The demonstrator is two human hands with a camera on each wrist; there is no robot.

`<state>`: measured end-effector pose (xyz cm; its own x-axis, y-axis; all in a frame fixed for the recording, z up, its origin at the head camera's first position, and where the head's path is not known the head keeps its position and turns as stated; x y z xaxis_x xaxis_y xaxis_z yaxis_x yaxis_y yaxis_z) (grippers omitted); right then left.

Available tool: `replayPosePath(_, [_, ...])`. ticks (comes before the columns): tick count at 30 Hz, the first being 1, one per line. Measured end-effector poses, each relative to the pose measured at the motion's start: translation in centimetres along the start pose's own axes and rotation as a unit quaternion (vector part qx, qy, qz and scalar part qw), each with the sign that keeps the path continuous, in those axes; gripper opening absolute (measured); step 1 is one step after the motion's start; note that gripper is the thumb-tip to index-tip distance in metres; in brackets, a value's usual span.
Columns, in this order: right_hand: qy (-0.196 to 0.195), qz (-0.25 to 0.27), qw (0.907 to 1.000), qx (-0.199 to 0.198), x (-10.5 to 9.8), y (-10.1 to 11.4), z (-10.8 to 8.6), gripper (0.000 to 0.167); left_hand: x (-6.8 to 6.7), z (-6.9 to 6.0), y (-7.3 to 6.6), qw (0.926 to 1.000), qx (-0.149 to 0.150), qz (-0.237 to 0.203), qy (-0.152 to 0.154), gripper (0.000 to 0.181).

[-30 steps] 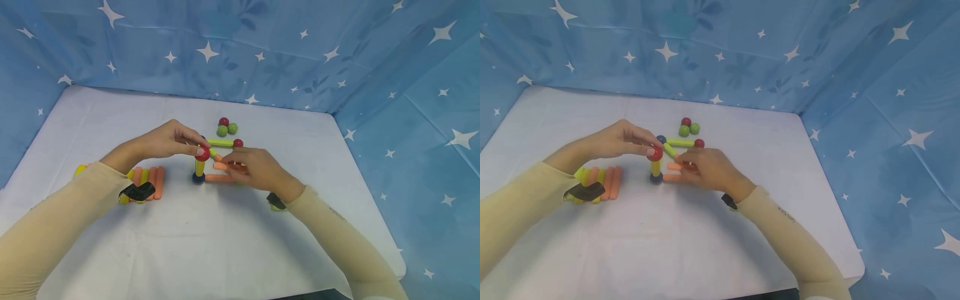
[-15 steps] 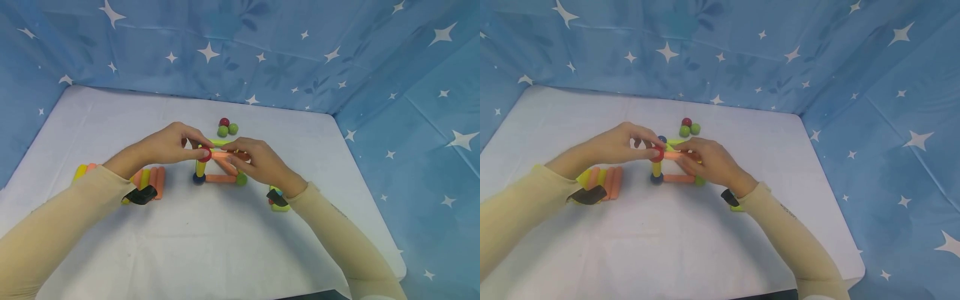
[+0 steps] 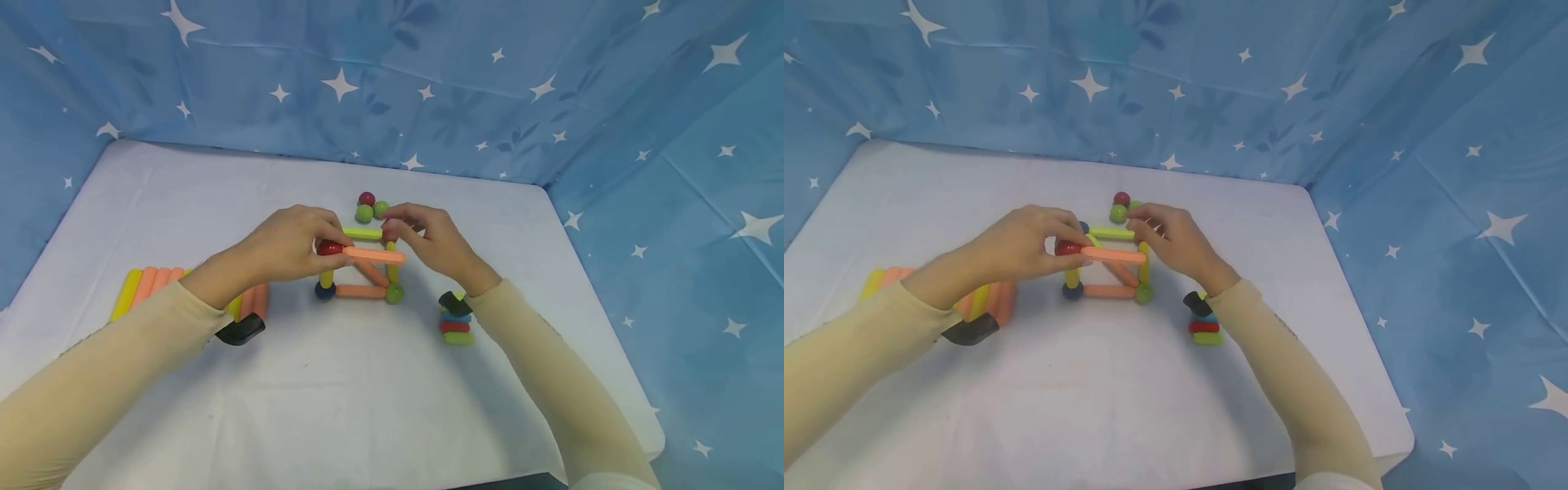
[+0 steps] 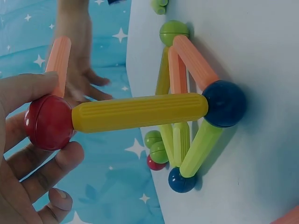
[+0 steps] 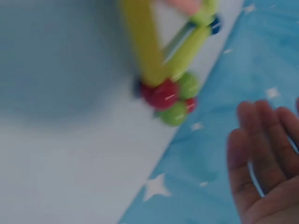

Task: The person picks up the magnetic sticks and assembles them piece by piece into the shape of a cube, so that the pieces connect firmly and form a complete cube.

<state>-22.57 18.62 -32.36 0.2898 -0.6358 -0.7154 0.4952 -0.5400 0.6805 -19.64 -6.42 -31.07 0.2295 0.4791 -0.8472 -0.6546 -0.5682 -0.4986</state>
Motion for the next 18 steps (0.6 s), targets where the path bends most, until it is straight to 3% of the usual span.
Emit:
replayPosePath(3, [0.011, -0.057, 0.9962, 0.064, -0.1, -2.3, 1.1, 0.038, 0.0, -0.1, 0.1, 1.0000, -0.007, 0.002, 0.000, 0.025])
replayPosePath(7, [0.074, -0.128, 0.9786, 0.143, 0.6, -4.8, 2.4, 0.054, 0.1, -0.2, 0.1, 0.9999, -0.013, 0.003, -0.003, 0.028])
replayPosePath(10, [0.116, -0.151, 0.9688, 0.159, 1.3, -5.6, 3.3, 0.061, 0.1, -0.3, 0.0, 0.9999, -0.012, 0.001, -0.005, 0.029])
replayPosePath(13, [0.141, -0.157, 0.9646, 0.158, 1.8, -5.8, 4.0, 0.064, 0.1, -0.4, 0.0, 0.9999, -0.008, -0.002, -0.007, 0.029])
replayPosePath(18, [0.142, -0.175, 0.9575, 0.180, 2.3, -5.9, 4.5, 0.064, 0.1, -0.4, 0.0, 0.9999, -0.003, -0.004, -0.014, 0.029])
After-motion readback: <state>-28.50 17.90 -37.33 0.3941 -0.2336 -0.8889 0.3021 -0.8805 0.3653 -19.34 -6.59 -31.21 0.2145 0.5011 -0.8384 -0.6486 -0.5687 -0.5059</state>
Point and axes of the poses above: each hand's wrist, its own z-axis towards the middle knuckle, its own x-axis out of the palm, y = z × x, the point moved 2 cm from there along z, towards the middle knuckle
